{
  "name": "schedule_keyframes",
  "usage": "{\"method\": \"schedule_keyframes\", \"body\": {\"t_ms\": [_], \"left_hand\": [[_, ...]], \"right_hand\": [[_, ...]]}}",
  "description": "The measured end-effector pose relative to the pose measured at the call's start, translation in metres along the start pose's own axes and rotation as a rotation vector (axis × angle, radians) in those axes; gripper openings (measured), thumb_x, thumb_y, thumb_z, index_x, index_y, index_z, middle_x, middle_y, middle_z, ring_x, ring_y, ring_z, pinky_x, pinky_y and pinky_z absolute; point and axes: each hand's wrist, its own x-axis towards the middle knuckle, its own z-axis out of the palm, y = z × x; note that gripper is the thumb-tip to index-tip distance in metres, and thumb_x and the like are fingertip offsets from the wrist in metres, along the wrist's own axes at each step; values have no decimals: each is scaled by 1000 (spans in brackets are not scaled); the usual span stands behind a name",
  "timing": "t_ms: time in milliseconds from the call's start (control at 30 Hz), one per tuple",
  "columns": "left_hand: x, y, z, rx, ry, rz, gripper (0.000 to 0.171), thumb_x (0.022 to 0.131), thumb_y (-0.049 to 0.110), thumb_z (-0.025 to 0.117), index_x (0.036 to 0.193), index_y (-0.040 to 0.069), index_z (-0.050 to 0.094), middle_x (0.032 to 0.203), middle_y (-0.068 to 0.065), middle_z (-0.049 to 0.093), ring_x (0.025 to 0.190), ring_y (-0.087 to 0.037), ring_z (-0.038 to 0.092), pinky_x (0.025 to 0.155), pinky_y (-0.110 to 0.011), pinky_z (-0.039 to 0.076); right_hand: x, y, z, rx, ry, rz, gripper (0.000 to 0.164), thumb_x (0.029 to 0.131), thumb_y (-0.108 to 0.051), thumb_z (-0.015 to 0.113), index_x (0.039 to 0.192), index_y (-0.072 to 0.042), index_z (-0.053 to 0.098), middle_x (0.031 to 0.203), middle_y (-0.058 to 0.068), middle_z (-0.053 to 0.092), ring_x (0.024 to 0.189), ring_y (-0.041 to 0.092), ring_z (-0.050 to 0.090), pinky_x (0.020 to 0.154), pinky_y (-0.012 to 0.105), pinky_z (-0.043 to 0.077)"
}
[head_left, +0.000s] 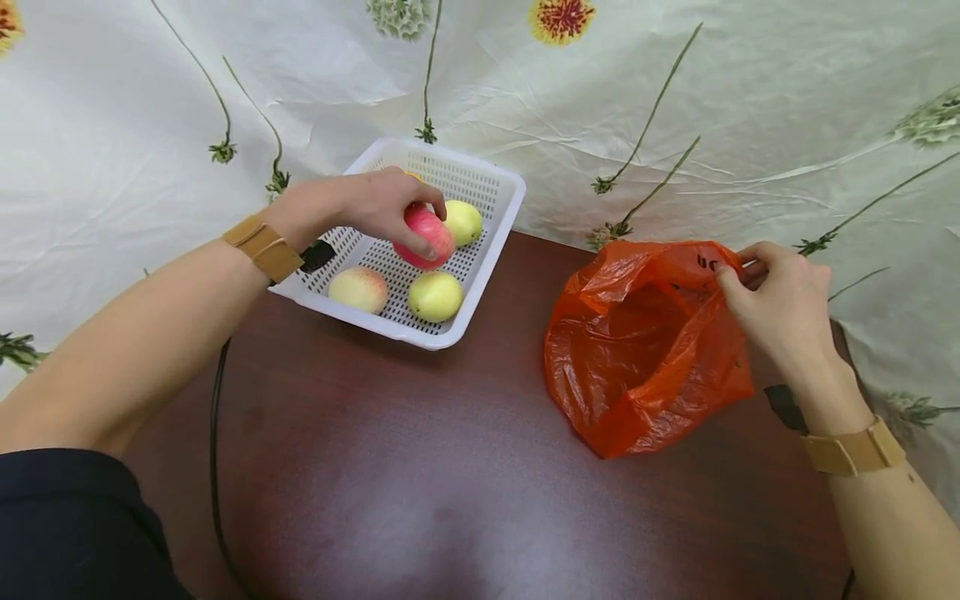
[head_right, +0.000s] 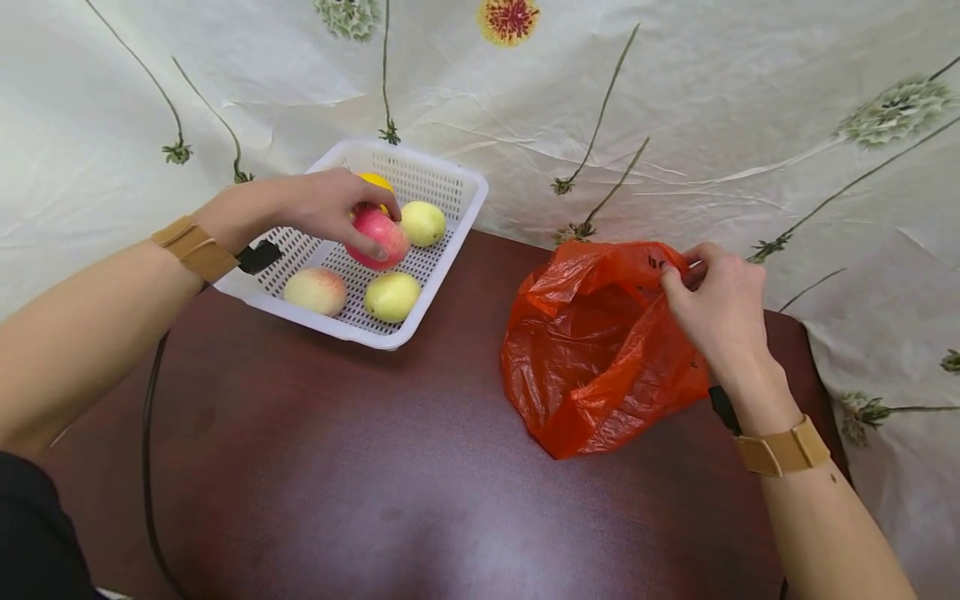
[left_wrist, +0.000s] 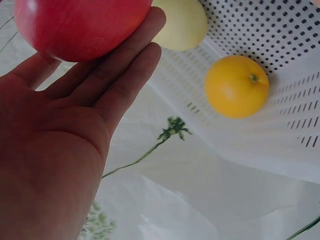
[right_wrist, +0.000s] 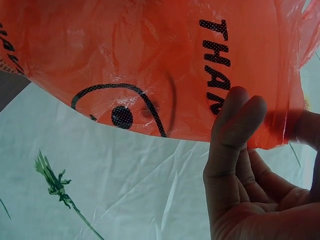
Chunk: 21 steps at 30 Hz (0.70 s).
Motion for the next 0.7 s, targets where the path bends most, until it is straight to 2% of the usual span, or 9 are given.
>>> {"method": "schedule_keyframes", "body": {"t_ms": [300,500,700], "left_hand": [[-14,20,-12,-50,104,89,50,73,46,73,113,20,58,96,2,60,84,-16,54,71,-29,45],[-22,32,-15,-69,131,127,51,72,48,74,114,24,58,98,7,59,85,-13,53,70,-29,45],[-25,46,-11,-94,142,165,51,70,50,74,113,27,59,99,10,59,86,-11,52,70,-28,46]], "right_hand": [[0,0,0,-16,16,-16,27,87,-25,59,95,0,67,72,16,65,62,30,60,72,49,34],[1,1,-1,-18,14,-7,26,87,-25,59,94,-1,67,72,16,65,63,30,59,71,47,34],[0,2,-1,-19,6,3,27,87,-25,59,94,-1,67,72,16,65,63,30,59,71,47,35]]}}
